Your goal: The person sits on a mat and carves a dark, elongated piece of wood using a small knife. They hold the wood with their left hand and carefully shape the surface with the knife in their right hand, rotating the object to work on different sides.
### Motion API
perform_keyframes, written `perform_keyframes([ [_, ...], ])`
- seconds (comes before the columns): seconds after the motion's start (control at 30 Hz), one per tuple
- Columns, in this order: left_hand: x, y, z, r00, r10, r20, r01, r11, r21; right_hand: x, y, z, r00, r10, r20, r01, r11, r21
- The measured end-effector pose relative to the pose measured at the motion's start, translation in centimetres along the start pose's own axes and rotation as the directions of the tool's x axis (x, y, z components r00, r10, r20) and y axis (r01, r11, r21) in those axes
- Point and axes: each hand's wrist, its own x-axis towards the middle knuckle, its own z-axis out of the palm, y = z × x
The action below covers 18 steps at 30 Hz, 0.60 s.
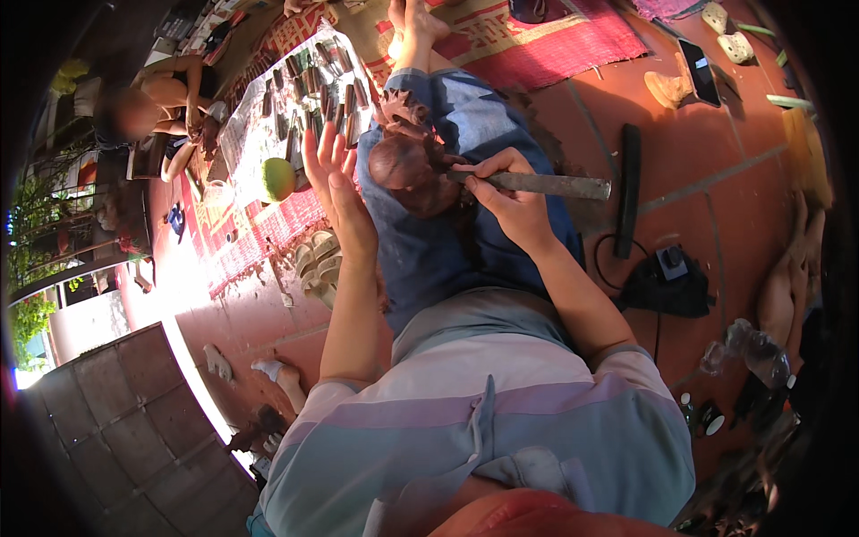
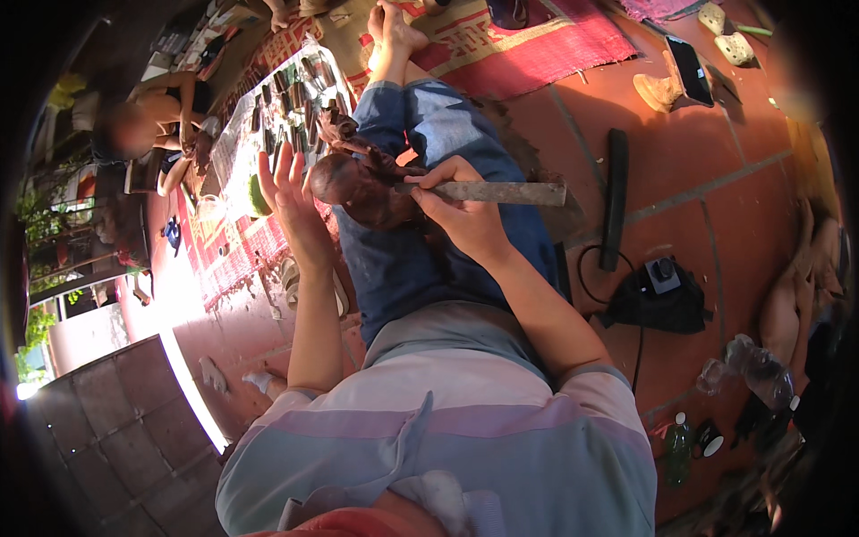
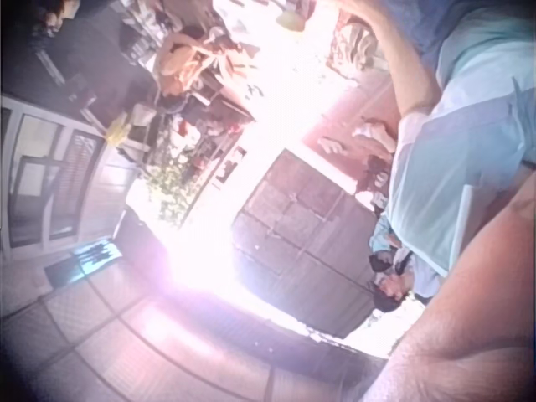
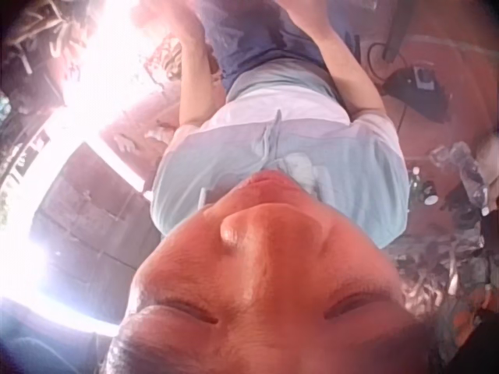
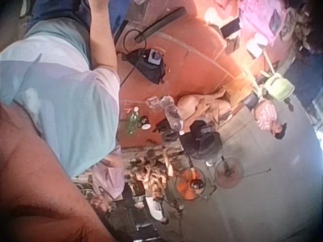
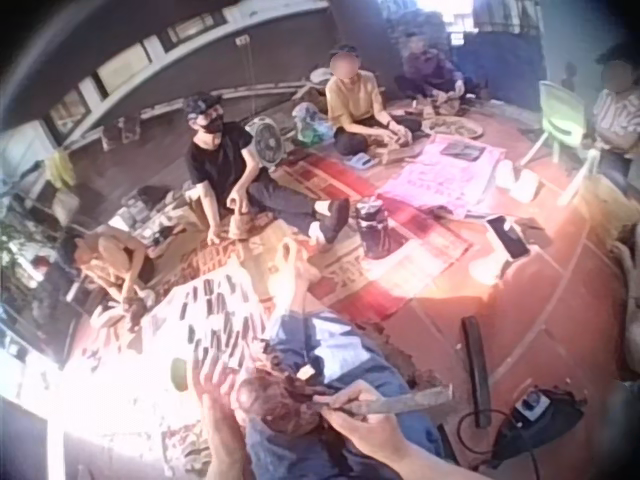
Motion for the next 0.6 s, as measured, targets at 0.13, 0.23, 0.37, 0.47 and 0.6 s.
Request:
perform_keyframes([
  [0.13,0.8,-0.2,1.6,0.995,-0.038,0.088,0.042,0.998,-0.044,0.5,0.0,-0.3,0.994,0.021,0.111,-0.011,0.996,-0.091],
  [0.23,-0.1,-0.2,2.9,0.983,-0.134,0.129,0.165,0.948,-0.272,0.9,0.5,-1.6,0.989,0.053,0.139,-0.050,0.998,-0.025],
  [0.37,-2.3,-3.3,1.2,0.935,-0.342,0.092,0.354,0.907,-0.227,1.1,0.3,-1.7,0.990,0.127,0.059,-0.132,0.987,0.092],
  [0.47,-6.0,-7.4,-1.1,0.928,-0.345,0.139,0.368,0.905,-0.212,0.8,-0.5,-1.4,0.984,0.145,0.102,-0.139,0.988,-0.066],
  [0.6,-7.1,-7.0,-0.5,0.958,-0.157,0.240,0.186,0.977,-0.107,0.9,-1.2,-0.8,0.968,0.229,0.106,-0.185,0.930,-0.317],
])
